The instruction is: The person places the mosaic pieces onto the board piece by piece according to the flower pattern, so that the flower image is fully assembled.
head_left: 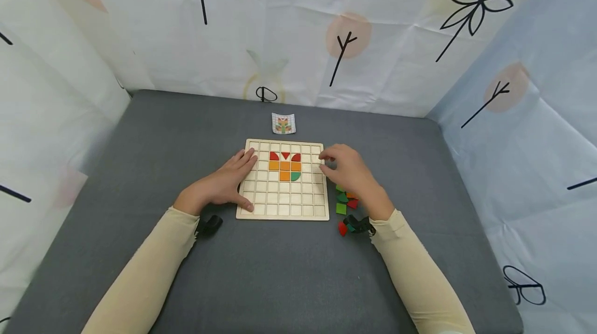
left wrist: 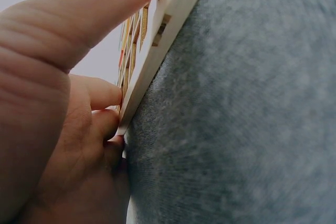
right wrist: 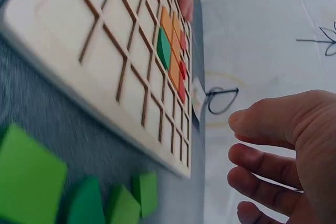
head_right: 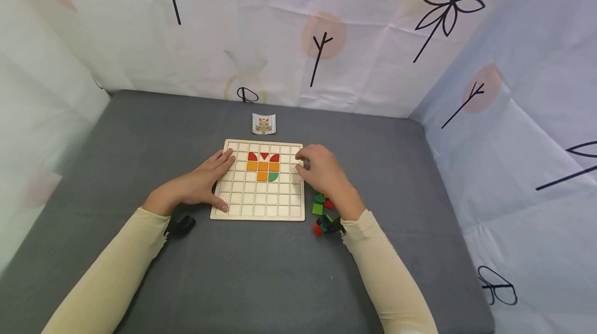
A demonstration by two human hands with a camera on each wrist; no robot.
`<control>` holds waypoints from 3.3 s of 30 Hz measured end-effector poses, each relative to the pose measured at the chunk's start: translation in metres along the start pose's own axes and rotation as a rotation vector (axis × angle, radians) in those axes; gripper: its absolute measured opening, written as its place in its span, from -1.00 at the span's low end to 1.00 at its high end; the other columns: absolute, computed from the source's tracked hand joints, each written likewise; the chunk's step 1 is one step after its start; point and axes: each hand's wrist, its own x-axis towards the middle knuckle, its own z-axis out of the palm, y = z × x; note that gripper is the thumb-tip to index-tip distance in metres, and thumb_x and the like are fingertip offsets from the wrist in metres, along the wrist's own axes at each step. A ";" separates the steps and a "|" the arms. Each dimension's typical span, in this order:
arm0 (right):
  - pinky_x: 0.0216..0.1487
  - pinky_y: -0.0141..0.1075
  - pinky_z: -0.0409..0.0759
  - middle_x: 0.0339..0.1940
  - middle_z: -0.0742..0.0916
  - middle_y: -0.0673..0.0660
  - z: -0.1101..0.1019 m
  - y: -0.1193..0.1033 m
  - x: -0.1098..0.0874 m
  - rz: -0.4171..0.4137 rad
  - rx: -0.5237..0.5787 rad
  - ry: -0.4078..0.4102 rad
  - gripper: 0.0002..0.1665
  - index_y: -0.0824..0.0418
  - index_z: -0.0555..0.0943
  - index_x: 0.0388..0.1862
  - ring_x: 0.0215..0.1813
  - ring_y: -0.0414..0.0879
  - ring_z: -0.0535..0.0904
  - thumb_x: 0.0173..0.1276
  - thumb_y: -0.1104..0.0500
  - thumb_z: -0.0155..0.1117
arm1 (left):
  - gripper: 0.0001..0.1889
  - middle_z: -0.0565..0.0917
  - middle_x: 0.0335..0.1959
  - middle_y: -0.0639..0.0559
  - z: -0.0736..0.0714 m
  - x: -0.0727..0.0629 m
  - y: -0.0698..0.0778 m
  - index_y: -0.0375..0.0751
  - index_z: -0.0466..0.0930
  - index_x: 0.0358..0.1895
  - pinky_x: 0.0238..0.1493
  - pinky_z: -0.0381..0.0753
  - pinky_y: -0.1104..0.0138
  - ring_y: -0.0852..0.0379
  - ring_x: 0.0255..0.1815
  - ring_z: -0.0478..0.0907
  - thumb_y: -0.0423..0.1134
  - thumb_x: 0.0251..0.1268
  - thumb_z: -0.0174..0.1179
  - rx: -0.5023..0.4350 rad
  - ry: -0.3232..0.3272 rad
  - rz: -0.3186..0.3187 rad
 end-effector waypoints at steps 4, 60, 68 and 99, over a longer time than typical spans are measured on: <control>0.09 0.03 0.63 0.04 0.76 0.16 -0.012 0.012 -0.007 0.039 0.008 0.013 -0.73 0.25 0.79 0.14 0.04 0.10 0.61 0.53 0.23 0.47 | 0.54 -0.27 0.81 -0.26 -0.001 0.000 0.002 -0.39 -0.18 0.77 0.68 -0.16 -0.23 -0.30 0.78 -0.41 0.22 -0.06 0.74 -0.002 -0.004 -0.008; -0.09 -0.04 0.65 -0.15 0.76 0.08 0.008 0.026 -0.080 0.016 -0.132 -0.089 -0.76 0.25 0.83 -0.03 -0.13 -0.02 0.59 0.32 0.33 0.56 | 0.52 -0.29 0.82 -0.20 0.002 -0.002 0.004 -0.33 -0.20 0.79 0.69 -0.17 -0.17 -0.24 0.79 -0.42 0.24 -0.02 0.72 0.005 0.000 -0.024; -0.06 -0.03 0.66 -0.11 0.78 0.10 0.010 0.024 -0.082 -0.003 -0.156 -0.084 -0.76 0.24 0.85 -0.04 -0.09 0.02 0.61 0.32 0.32 0.59 | 0.51 -0.29 0.82 -0.22 0.002 -0.002 0.004 -0.35 -0.19 0.78 0.69 -0.19 -0.16 -0.25 0.79 -0.42 0.22 -0.02 0.72 0.007 0.004 -0.016; -0.19 -0.09 0.60 -0.23 0.76 0.08 0.019 0.021 -0.077 -0.026 -0.159 -0.047 -0.74 0.25 0.85 -0.03 -0.22 -0.02 0.58 0.29 0.35 0.62 | 0.52 -0.30 0.82 -0.21 0.001 -0.001 0.004 -0.35 -0.21 0.78 0.70 -0.20 -0.16 -0.24 0.79 -0.43 0.22 -0.01 0.72 0.002 -0.010 -0.021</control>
